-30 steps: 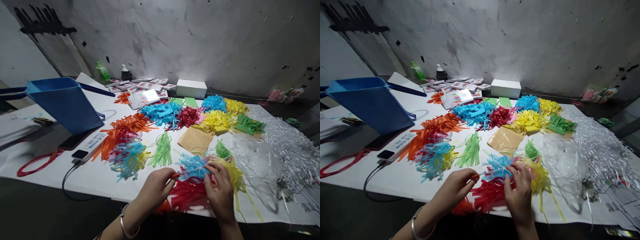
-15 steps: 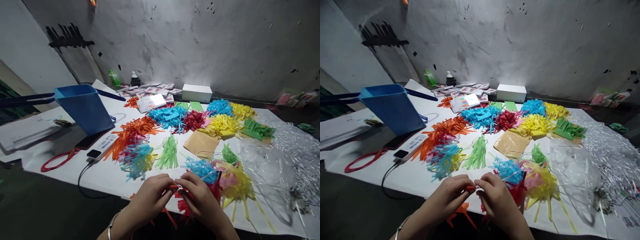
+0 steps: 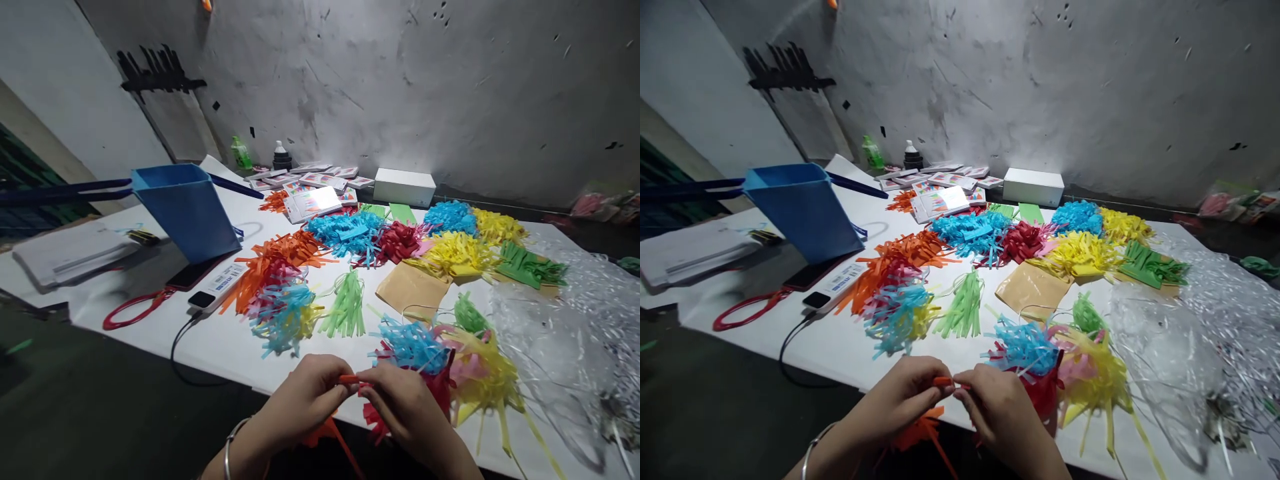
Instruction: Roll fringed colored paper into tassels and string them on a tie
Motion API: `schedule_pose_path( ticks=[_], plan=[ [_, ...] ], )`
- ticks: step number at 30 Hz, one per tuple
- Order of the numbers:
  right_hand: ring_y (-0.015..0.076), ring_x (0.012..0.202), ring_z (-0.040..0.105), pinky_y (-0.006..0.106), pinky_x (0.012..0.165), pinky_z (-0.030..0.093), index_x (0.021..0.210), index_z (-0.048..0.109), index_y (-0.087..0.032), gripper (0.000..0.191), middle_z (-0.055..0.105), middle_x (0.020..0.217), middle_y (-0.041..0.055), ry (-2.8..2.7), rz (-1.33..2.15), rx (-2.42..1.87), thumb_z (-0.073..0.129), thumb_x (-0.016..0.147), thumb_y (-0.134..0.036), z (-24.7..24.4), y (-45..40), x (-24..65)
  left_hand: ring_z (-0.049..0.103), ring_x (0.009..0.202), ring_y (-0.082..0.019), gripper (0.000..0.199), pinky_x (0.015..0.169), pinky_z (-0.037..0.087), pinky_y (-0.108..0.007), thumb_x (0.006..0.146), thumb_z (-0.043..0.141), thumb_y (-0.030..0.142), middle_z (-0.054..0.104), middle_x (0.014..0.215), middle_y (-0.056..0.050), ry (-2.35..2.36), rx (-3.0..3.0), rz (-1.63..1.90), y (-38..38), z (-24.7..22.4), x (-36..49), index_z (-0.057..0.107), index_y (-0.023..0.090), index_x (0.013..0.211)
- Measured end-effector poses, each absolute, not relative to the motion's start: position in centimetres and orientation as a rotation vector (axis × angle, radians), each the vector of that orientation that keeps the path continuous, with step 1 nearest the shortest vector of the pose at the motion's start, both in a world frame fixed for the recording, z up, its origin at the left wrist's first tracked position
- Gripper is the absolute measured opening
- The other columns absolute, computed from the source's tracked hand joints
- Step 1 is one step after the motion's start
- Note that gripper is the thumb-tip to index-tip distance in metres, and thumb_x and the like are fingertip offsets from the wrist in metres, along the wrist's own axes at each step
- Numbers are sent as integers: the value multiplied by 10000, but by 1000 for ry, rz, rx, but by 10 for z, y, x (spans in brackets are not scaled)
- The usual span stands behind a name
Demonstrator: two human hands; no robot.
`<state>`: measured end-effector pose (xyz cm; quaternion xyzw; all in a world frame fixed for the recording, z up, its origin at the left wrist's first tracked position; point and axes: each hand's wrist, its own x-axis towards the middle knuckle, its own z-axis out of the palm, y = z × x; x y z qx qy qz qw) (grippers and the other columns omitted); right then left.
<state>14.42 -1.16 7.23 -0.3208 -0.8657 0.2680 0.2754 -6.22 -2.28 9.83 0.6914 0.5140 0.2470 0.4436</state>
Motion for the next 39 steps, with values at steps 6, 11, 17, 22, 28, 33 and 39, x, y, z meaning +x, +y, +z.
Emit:
schedule_pose_path(
  ticks=[6, 11, 17, 22, 28, 33, 39],
  plan=[
    [142, 616, 596, 241, 571, 414, 837, 593, -205, 206, 614, 712, 7, -2133, 517, -988, 457, 990, -229, 66, -13, 152, 453, 652, -115, 196, 591, 375, -202, 848, 662, 347, 557, 765, 20, 1007, 1125, 868, -24, 84, -58, 636, 184, 954],
    [88, 493, 484, 191, 478, 373, 715, 557, -207, 239, 510, 599, -45, -1836, 587, -1072, 527, 951, -236, 70, -29, 147, 409, 523, -71, 253, 503, 356, -160, 847, 675, 401, 520, 656, 30, 780, 588, 893, -31, 74, -45, 578, 167, 839],
    [76, 485, 481, 182, 482, 366, 699, 559, -200, 224, 513, 588, -49, -1841, 501, -1101, 528, 921, -194, 66, -41, 135, 379, 442, -50, 243, 440, 340, -148, 862, 632, 372, 527, 592, 21, 680, 419, 949, -35, 69, -32, 601, 143, 790],
    [74, 476, 473, 192, 477, 346, 684, 545, -206, 239, 499, 581, -53, -1798, 512, -1123, 517, 921, -203, 65, -43, 136, 388, 427, -47, 240, 424, 337, -141, 856, 650, 366, 534, 580, 21, 647, 371, 964, -34, 66, -30, 617, 141, 781],
    [76, 486, 482, 193, 491, 357, 697, 553, -204, 228, 505, 592, -48, -1803, 489, -1124, 519, 922, -195, 63, -44, 134, 418, 444, -38, 259, 453, 348, -118, 789, 749, 363, 568, 580, 16, 682, 338, 962, -32, 67, -30, 628, 136, 761],
    [69, 475, 468, 189, 485, 346, 692, 539, -204, 225, 482, 581, -56, -1818, 421, -1104, 525, 914, -174, 61, -43, 134, 459, 465, -48, 254, 477, 367, -130, 817, 737, 379, 582, 598, 16, 684, 404, 1010, -33, 62, -29, 653, 144, 769],
    [69, 460, 445, 193, 472, 337, 665, 528, -205, 249, 440, 568, -61, -1759, 425, -1136, 534, 914, -199, 60, -47, 138, 521, 564, -63, 262, 568, 402, -137, 760, 813, 389, 625, 613, 10, 833, 606, 1148, -32, 58, -30, 730, 145, 810]
  ],
)
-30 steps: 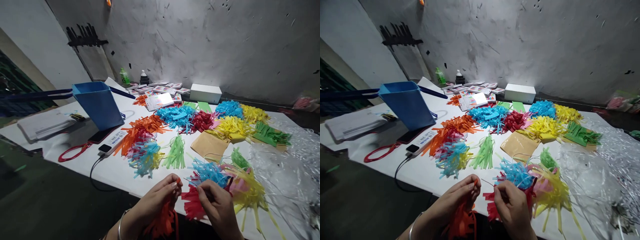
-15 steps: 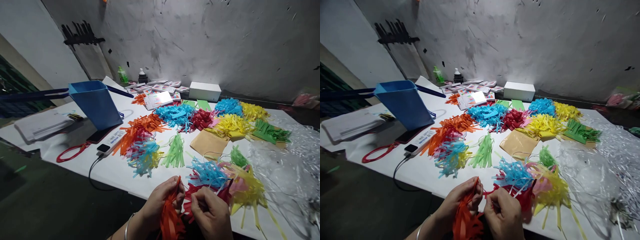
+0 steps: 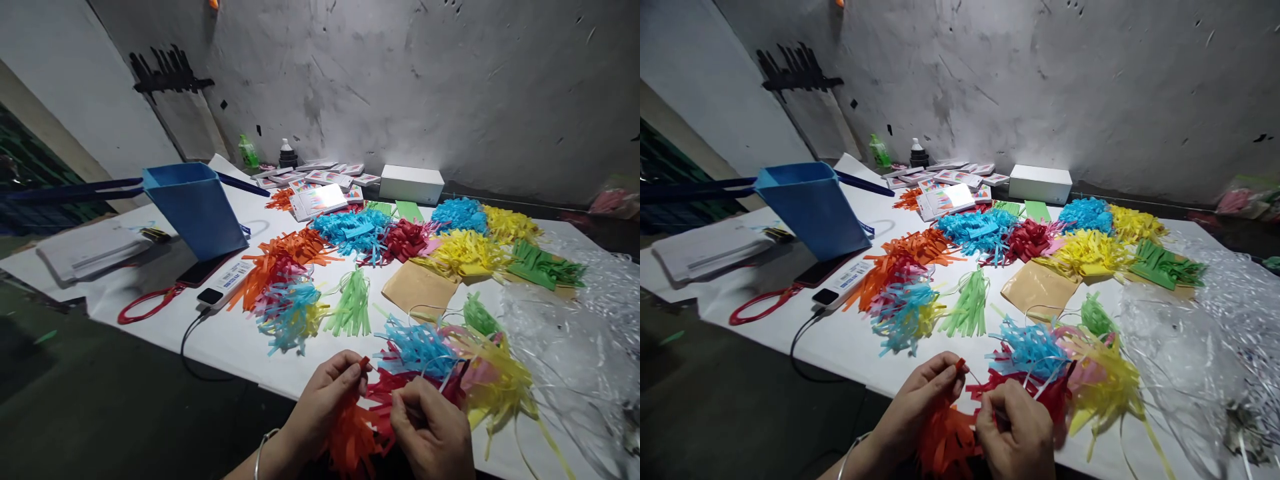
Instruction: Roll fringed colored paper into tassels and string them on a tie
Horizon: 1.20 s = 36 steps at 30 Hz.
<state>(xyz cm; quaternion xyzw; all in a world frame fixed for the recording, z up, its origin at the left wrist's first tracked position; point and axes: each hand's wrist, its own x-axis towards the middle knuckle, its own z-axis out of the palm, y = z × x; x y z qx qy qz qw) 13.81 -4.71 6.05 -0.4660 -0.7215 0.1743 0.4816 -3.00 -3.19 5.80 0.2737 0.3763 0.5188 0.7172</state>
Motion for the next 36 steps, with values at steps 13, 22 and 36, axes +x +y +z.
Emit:
schedule_pose_path(
  ticks=[13, 22, 36],
  plan=[
    [73, 462, 500, 186, 486, 368, 705, 575, -197, 226, 501, 570, -52, -1794, 384, -1102, 522, 925, -186, 62, -48, 135, 676, 869, -197, 168, 804, 520, -272, 747, 810, 295, 727, 887, -49, 1036, 871, 1342, -36, 57, -29, 798, 203, 887],
    [67, 438, 455, 192, 465, 335, 643, 523, -203, 262, 453, 551, -60, -1808, 306, -1140, 534, 903, -176, 61, -48, 131, 632, 758, -201, 103, 717, 509, -294, 759, 784, 211, 653, 774, -30, 1298, 1139, 1488, -39, 52, -25, 683, 208, 741],
    [157, 655, 668, 199, 577, 517, 818, 718, -196, 269, 718, 742, 20, -1383, 999, -1195, 636, 894, -440, 48, -36, 123, 624, 863, -249, 238, 892, 412, -387, 847, 673, 89, 793, 880, -62, 1198, 1779, 1460, -43, 39, -23, 776, 304, 844]
  ],
)
